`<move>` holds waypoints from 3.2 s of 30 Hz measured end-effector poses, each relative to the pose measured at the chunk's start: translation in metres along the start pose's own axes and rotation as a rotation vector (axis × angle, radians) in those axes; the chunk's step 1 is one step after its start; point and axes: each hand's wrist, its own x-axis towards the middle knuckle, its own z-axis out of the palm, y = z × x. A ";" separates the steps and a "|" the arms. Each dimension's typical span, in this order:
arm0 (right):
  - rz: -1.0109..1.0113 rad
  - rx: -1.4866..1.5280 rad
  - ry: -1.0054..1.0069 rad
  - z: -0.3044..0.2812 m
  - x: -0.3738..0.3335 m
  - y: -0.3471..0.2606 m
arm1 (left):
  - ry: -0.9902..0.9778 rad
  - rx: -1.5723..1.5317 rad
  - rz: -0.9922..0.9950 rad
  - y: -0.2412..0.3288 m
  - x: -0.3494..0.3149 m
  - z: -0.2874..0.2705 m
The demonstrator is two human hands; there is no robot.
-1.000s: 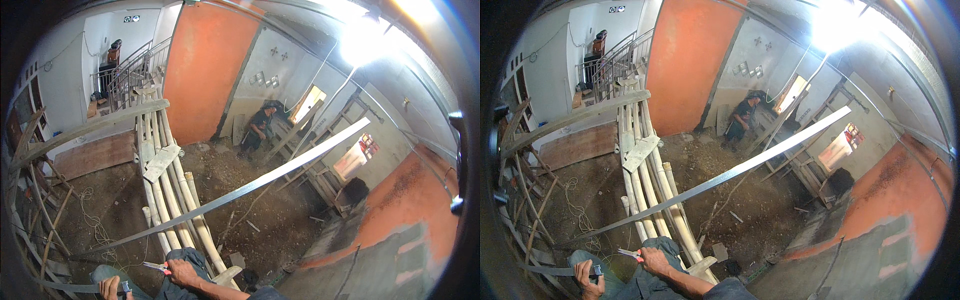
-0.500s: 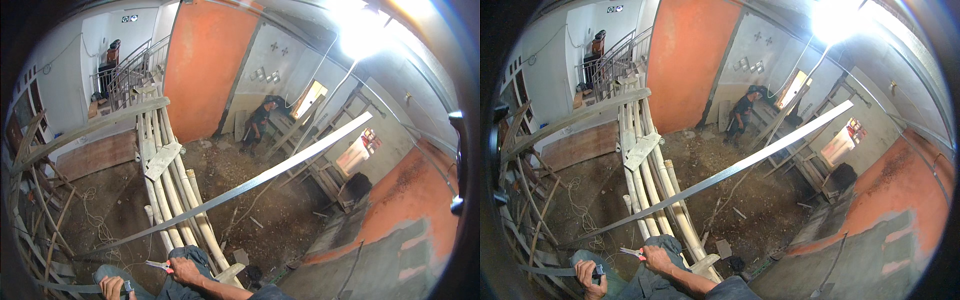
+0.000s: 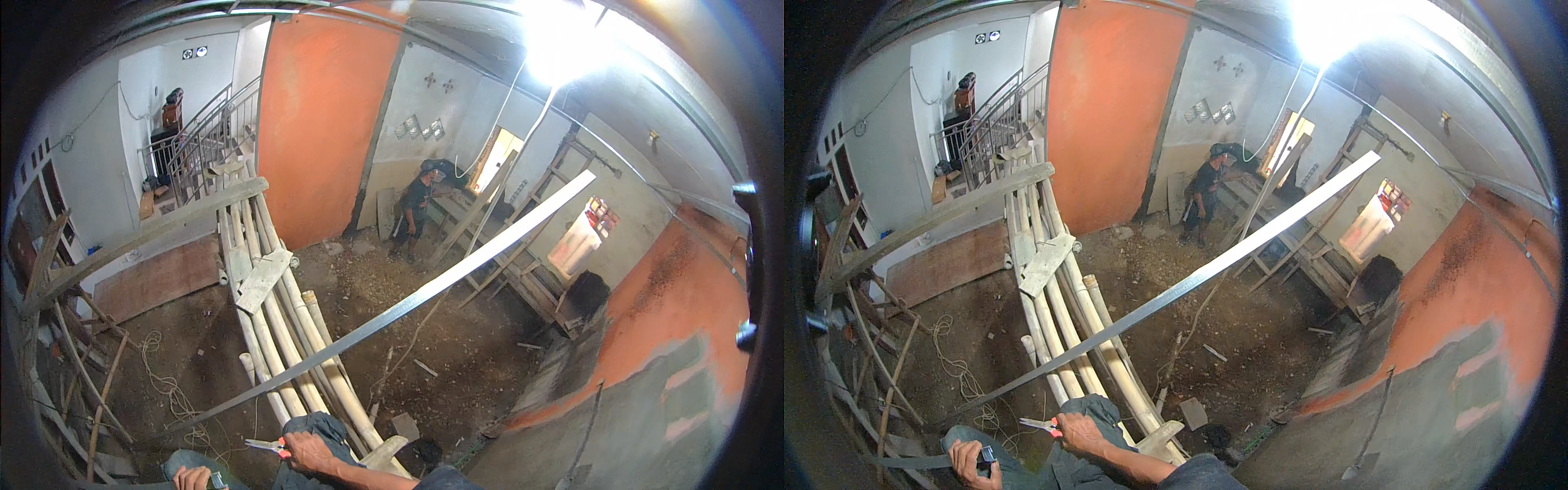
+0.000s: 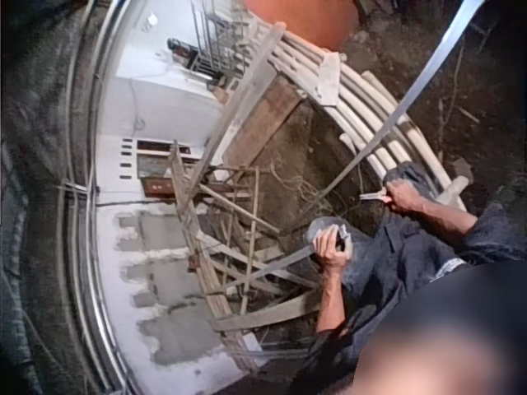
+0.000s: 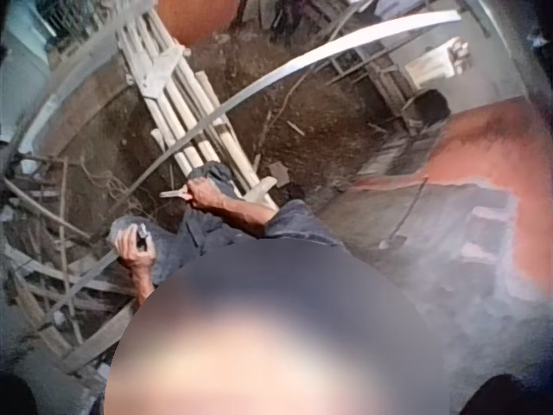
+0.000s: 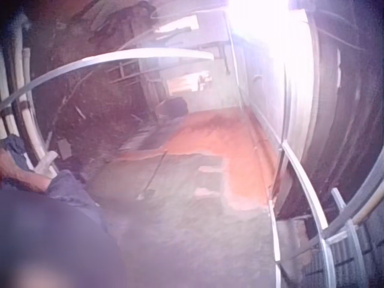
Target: The person uses red-handled tin snips to cut a long metal strap while standing on a bamboo scaffold. They repeatedly position the strap, cut sections, and adjust their grip. Another person is visible working in the background.
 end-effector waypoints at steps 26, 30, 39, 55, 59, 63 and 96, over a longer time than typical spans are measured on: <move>0.031 0.002 -0.065 0.010 0.001 0.005 | -0.012 0.013 -0.023 0.000 -0.012 -0.005; 0.083 0.073 -0.070 -0.008 0.005 -0.004 | 0.048 -0.008 0.006 -0.006 -0.012 -0.008; 0.709 0.864 -0.132 -0.024 0.033 0.030 | 0.529 0.035 -0.769 -0.016 -0.064 -0.012; 0.352 1.672 -0.560 -0.057 0.037 -0.144 | 1.251 -1.384 -1.353 -0.099 -0.108 -0.015; 0.375 1.686 -0.548 -0.053 0.034 -0.145 | 1.150 -1.364 -1.361 -0.106 -0.097 -0.016; 0.365 1.712 -0.488 -0.056 0.033 -0.152 | 1.171 -1.320 -1.302 -0.107 -0.080 -0.025; 0.128 2.005 0.086 -0.107 0.080 -0.194 | 1.030 -1.779 -0.749 -0.078 0.039 -0.007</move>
